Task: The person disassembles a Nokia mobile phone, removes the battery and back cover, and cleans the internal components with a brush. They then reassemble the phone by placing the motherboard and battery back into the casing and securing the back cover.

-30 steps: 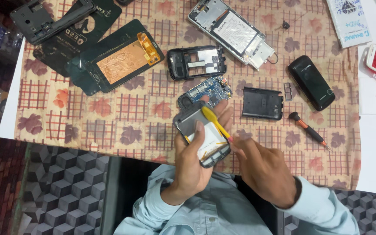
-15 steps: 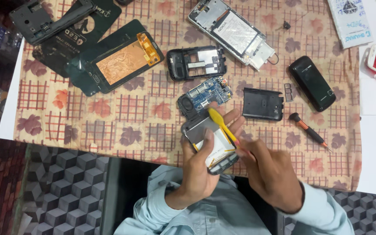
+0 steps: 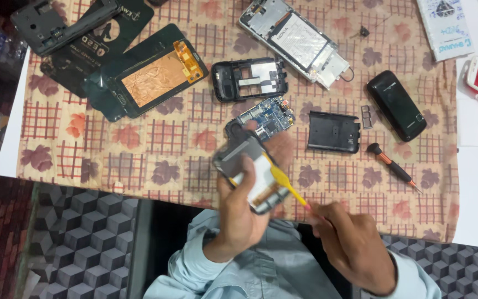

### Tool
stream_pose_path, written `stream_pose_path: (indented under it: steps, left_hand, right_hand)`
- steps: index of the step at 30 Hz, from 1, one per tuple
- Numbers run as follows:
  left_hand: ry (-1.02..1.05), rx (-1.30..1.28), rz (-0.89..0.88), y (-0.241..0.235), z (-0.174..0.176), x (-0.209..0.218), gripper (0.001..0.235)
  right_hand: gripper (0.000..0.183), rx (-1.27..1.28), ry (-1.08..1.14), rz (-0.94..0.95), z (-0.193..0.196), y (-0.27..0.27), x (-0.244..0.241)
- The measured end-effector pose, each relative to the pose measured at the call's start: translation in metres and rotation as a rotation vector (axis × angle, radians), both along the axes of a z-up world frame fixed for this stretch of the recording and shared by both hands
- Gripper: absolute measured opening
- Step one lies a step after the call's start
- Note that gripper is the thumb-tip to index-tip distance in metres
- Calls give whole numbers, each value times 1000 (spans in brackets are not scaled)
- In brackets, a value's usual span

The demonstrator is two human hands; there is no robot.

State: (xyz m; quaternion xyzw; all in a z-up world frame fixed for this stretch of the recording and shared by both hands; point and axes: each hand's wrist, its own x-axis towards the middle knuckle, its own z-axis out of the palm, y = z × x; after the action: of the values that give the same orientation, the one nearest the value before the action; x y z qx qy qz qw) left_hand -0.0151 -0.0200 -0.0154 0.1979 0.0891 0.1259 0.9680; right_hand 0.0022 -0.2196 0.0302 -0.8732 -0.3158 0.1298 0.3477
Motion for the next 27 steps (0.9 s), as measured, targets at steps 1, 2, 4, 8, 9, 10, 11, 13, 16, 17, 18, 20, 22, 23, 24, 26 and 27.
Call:
stream_pose_path:
  steps: [1,2,4,8,9,10,11,13,16,17,18,20,22,23,24,26,27]
  left_hand:
    - [-29,-18,-77,-5,1,0,57]
    - [-58,-36,-153,-11,3,-1,57]
    - [-77,-50,-221,-14,5,-4,56]
    - [-85,-18,-179,-3,8,0,59]
    - [-85,-8,-164,-1,8,-1,60]
    - [-141,-65,-143,2,8,-1,62]
    - [-198,-121,-128,4,8,-1,63]
    - [-269,-183,-93,6,7,-2,67]
    - [-297,-221,-31,6,3,-1,70]
    - [-298,-247,-9,5,1,-1,69]
    - [-299,-272,13,4,-1,-1,69]
    - [-336,-186,56,-6,-2,-1,62]
    - [-295,-128,32,-17,-1,-5,63]
    - [-243,-116,-9,-23,0,-7,65]
    - [-192,-103,-50,-24,1,-8,67]
    - [-201,-98,-8,-19,2,-7,64]
    - [-202,-95,17,-13,1,-6,62]
  right_hand:
    - [21,-15,-63,3,1,5,6]
    - [23,-31,-126,6,0,11,13]
    - [23,-39,-106,-22,1,17,21]
    - [24,112,45,-22,4,12,20]
    - [27,178,52,11,3,9,13]
    - [25,209,13,56,0,6,7]
    - [23,241,-27,95,-3,5,-2]
    - [21,239,-33,127,-12,4,-14]
    - [22,169,14,114,-23,13,-26]
    - [22,169,-5,114,-25,16,-27]
    - [22,169,-25,113,-25,19,-27]
    - [20,165,46,132,-22,21,-19]
    - [20,156,94,100,-21,21,-10]
    - [22,146,100,63,-21,20,-4]
    - [23,135,105,25,-21,20,-3]
    - [29,86,-74,96,-24,23,-4]
    - [32,62,-161,136,-27,25,-9]
